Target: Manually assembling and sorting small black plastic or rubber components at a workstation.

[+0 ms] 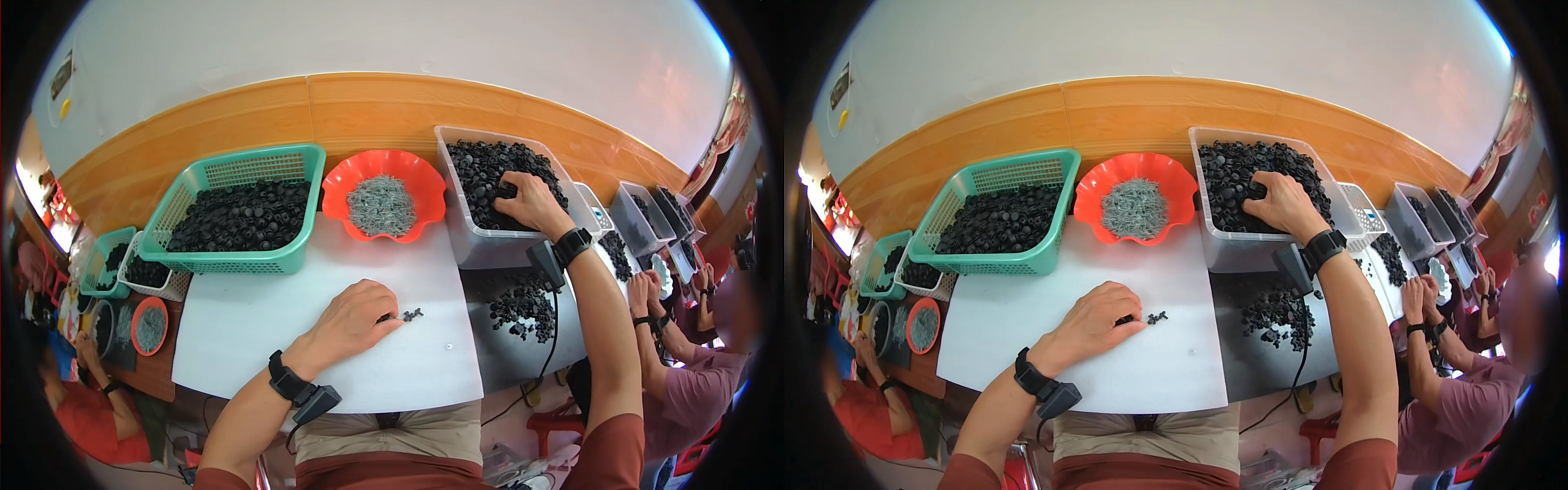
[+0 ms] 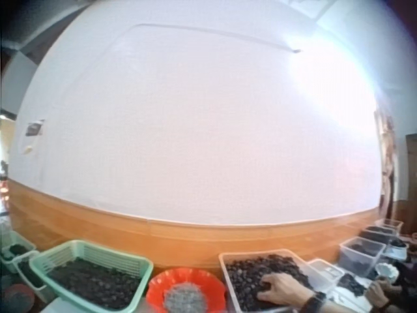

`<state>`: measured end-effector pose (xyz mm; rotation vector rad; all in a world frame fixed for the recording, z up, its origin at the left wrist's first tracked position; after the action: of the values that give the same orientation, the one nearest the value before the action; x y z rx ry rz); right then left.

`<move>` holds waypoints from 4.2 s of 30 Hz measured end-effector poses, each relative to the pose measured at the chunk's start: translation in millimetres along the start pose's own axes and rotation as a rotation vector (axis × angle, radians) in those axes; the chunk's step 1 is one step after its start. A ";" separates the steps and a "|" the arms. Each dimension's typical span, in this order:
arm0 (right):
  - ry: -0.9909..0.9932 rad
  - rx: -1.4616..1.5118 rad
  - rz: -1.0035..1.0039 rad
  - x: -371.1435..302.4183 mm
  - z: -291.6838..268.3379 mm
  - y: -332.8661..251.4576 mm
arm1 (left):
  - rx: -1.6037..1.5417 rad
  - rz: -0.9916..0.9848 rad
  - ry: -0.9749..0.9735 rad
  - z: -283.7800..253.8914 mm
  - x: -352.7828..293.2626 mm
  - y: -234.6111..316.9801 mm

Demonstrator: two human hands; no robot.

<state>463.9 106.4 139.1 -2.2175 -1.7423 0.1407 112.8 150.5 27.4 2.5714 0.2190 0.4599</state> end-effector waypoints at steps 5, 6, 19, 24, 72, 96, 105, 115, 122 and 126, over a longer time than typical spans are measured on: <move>-0.013 -0.015 0.022 0.6 1.2 0.0 | 0.007 -0.019 -0.029 -4.4 0.9 3.4; -0.006 -0.028 0.023 1.6 2.2 3.3 | 0.007 -0.015 -0.036 -5.8 2.5 5.4; -0.056 -0.008 0.076 -0.5 -0.5 -0.7 | 0.131 -0.105 -0.384 -10.5 40.8 9.3; -0.035 -0.007 0.076 -2.8 -0.5 -1.0 | 0.157 -0.183 -0.529 -10.2 61.9 14.9; 0.018 0.038 0.063 -0.2 -1.6 3.9 | 0.063 -0.152 0.134 -20.6 -19.0 8.7; 0.047 0.042 0.051 -2.3 1.7 7.7 | 0.133 -0.088 -0.253 -11.2 8.4 10.2; 0.074 0.062 0.066 -4.1 1.7 8.8 | 0.160 -0.093 -0.316 -14.3 15.4 13.6; 0.005 0.082 0.077 -3.9 -2.9 5.5 | 0.195 0.046 -0.247 -13.2 34.3 33.5; 0.005 0.064 0.083 -1.6 0.1 7.3 | 0.068 0.100 -0.159 27.9 104.7 53.8; -0.012 0.090 0.101 0.8 2.7 10.0 | 0.024 0.125 -0.146 57.5 135.1 60.3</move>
<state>472.7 105.6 133.6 -2.2439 -1.5973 0.2506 263.3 105.0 49.7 2.6387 0.0120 0.3136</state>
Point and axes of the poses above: each hand's wrist, its own x-axis towards the middle knuckle, its own z-axis out of the palm, y = z × x, the point moved 2 cm from there along x, towards the middle knuckle, and after that the axes turned 10 degrees about -y, right-handed, at the moved point
